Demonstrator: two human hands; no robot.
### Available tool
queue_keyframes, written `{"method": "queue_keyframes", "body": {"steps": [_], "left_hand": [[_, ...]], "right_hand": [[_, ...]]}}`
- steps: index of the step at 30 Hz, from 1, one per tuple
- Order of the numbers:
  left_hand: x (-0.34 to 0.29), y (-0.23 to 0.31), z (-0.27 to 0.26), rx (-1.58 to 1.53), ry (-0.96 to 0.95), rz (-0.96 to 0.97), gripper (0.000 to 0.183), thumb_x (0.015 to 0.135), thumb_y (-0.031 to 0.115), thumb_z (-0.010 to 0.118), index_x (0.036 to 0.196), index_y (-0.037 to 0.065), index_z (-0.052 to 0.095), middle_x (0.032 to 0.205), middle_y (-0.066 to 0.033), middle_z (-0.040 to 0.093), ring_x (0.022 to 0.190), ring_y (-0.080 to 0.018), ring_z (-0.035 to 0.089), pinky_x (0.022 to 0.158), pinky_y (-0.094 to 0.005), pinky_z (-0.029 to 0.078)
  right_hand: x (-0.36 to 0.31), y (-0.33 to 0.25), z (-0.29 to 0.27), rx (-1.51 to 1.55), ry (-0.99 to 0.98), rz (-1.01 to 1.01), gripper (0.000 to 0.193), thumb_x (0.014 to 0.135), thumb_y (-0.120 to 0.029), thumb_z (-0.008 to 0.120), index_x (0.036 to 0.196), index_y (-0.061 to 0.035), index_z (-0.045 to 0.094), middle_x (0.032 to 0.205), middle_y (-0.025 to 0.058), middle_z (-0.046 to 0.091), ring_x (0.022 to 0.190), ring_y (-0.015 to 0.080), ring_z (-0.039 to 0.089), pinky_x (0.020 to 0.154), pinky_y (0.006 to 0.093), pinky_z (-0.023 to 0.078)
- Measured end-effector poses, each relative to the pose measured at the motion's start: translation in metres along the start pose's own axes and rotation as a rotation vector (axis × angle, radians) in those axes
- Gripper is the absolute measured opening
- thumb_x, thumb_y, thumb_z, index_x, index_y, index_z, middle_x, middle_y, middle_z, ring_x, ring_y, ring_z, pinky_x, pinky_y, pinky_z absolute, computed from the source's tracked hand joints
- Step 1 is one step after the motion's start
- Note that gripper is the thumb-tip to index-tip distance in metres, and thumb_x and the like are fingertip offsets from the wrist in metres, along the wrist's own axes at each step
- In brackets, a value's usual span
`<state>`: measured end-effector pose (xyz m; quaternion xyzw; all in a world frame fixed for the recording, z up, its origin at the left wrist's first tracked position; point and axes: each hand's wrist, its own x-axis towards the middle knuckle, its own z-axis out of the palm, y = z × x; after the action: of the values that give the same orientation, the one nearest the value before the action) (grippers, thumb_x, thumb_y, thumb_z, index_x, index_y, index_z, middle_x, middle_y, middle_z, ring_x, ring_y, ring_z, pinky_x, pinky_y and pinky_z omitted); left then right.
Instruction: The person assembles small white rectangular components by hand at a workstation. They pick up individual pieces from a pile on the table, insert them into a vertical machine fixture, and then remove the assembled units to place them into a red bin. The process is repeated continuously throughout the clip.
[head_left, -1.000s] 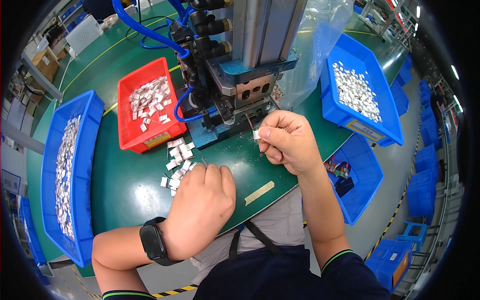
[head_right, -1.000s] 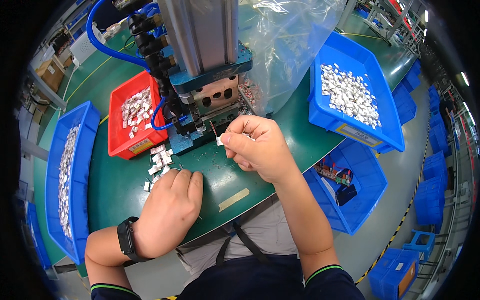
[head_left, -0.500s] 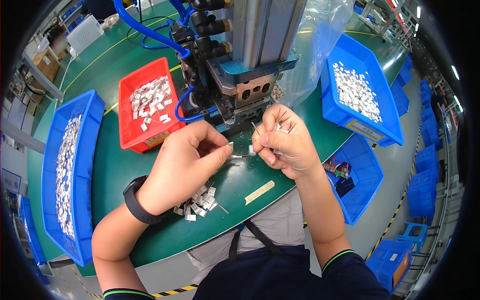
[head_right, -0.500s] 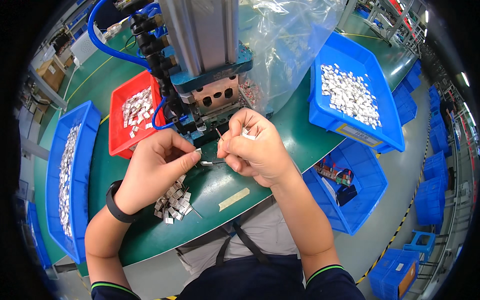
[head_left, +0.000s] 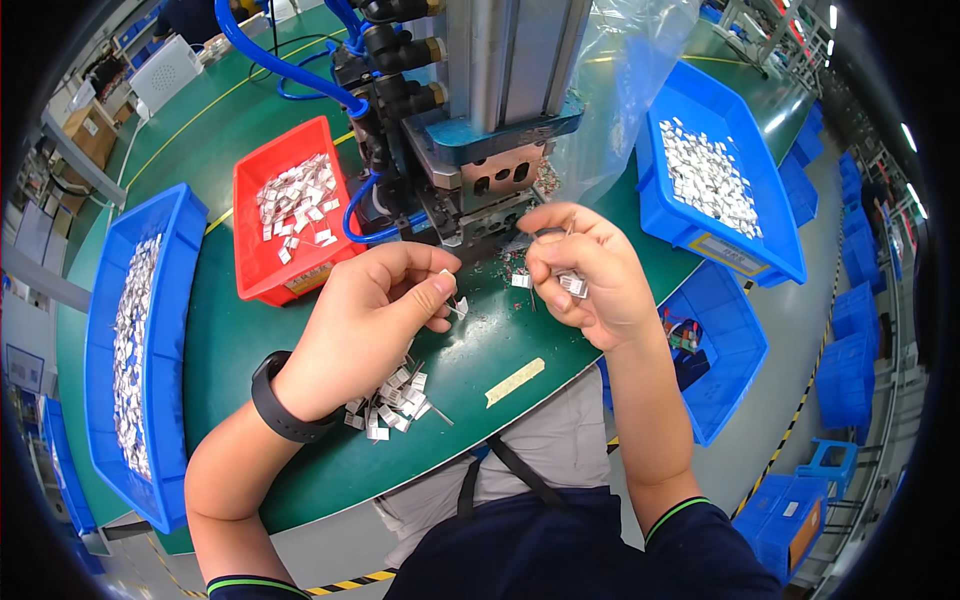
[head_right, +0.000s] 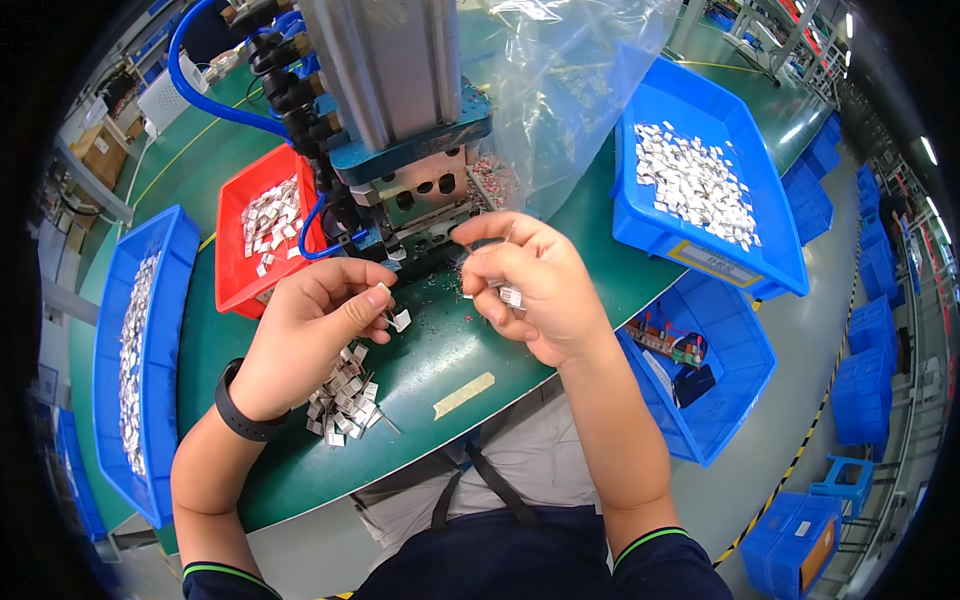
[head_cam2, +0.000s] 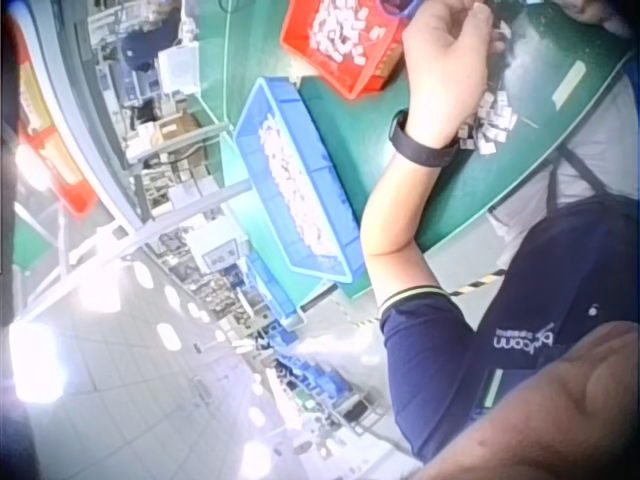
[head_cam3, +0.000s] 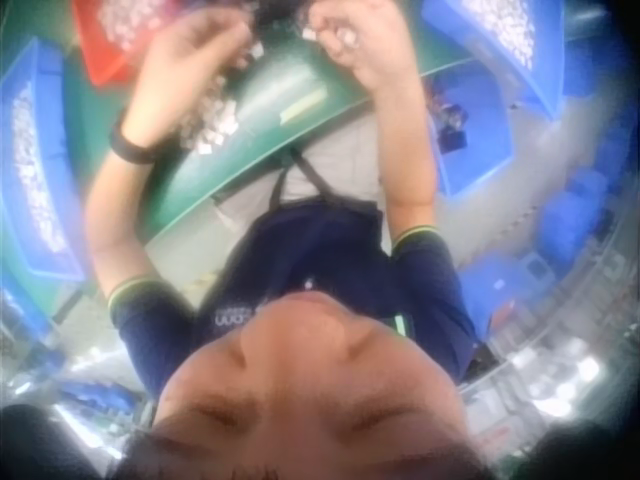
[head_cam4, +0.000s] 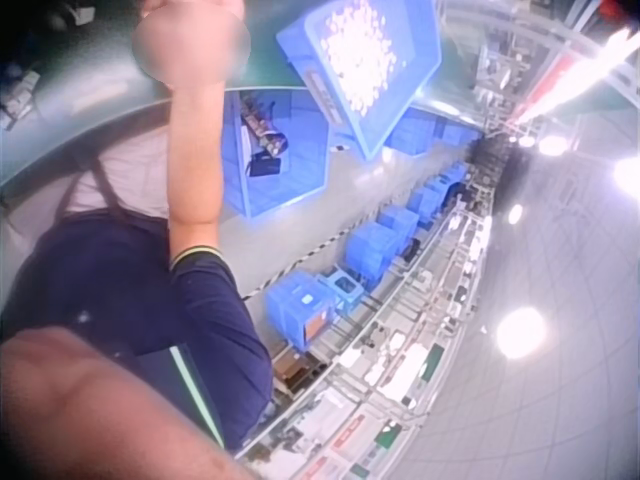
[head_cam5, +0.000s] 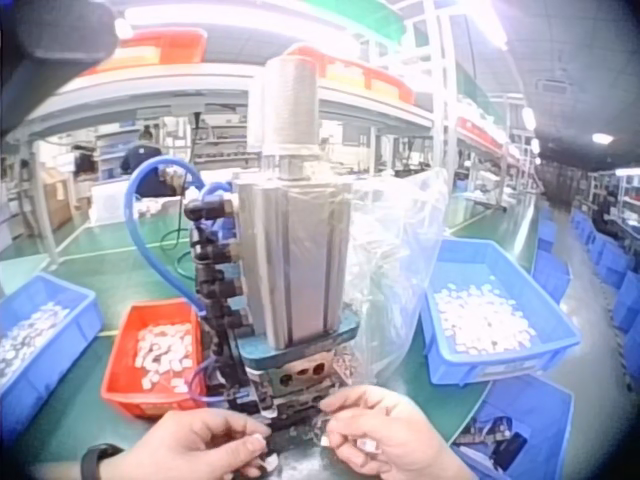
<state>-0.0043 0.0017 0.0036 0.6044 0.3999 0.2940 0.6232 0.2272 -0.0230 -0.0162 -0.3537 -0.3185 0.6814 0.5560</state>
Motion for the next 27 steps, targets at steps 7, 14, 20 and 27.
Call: {"method": "queue_keyframes", "body": {"steps": [7,14,20,27], "left_hand": [[-0.002,-0.001,0.005,-0.224,-0.02,-0.026,0.024,0.096,0.012,0.061,0.114,-0.003,0.057,0.091,-0.0063,0.063,0.078,-0.0128,0.062,0.072,-0.0255,0.052],[-0.002,-0.003,0.006,-0.257,-0.018,-0.017,0.023,0.095,0.012,0.061,0.114,-0.002,0.057,0.092,-0.0069,0.063,0.078,-0.014,0.063,0.072,-0.0267,0.053],[-0.001,-0.004,0.006,-0.237,-0.024,0.005,0.022,0.095,0.011,0.061,0.113,-0.002,0.057,0.092,-0.007,0.063,0.079,-0.0138,0.063,0.073,-0.027,0.053],[-0.003,-0.004,0.009,-0.164,-0.016,0.023,0.021,0.095,0.013,0.062,0.11,-0.002,0.058,0.091,-0.006,0.064,0.079,-0.0125,0.063,0.071,-0.0257,0.053]], "right_hand": [[-0.009,0.004,0.019,-0.308,-0.075,0.263,0.025,0.088,-0.024,0.073,0.1,-0.0034,0.066,0.064,-0.0004,0.057,0.046,0.0021,0.043,0.037,0.0158,0.026],[-0.017,0.012,0.023,-0.343,-0.127,0.311,0.023,0.089,-0.026,0.072,0.092,-0.0044,0.066,0.064,-0.0003,0.056,0.045,0.0013,0.039,0.037,0.0176,0.024],[-0.019,0.012,0.019,-0.241,-0.151,0.336,0.02,0.093,-0.022,0.067,0.095,-0.0027,0.064,0.064,-0.0005,0.056,0.044,0.002,0.04,0.036,0.0171,0.024],[-0.023,0.014,0.013,-0.163,-0.131,0.31,0.017,0.093,-0.018,0.065,0.093,-0.0009,0.063,0.064,0.0012,0.057,0.044,0.0025,0.041,0.035,0.0171,0.024]]}}
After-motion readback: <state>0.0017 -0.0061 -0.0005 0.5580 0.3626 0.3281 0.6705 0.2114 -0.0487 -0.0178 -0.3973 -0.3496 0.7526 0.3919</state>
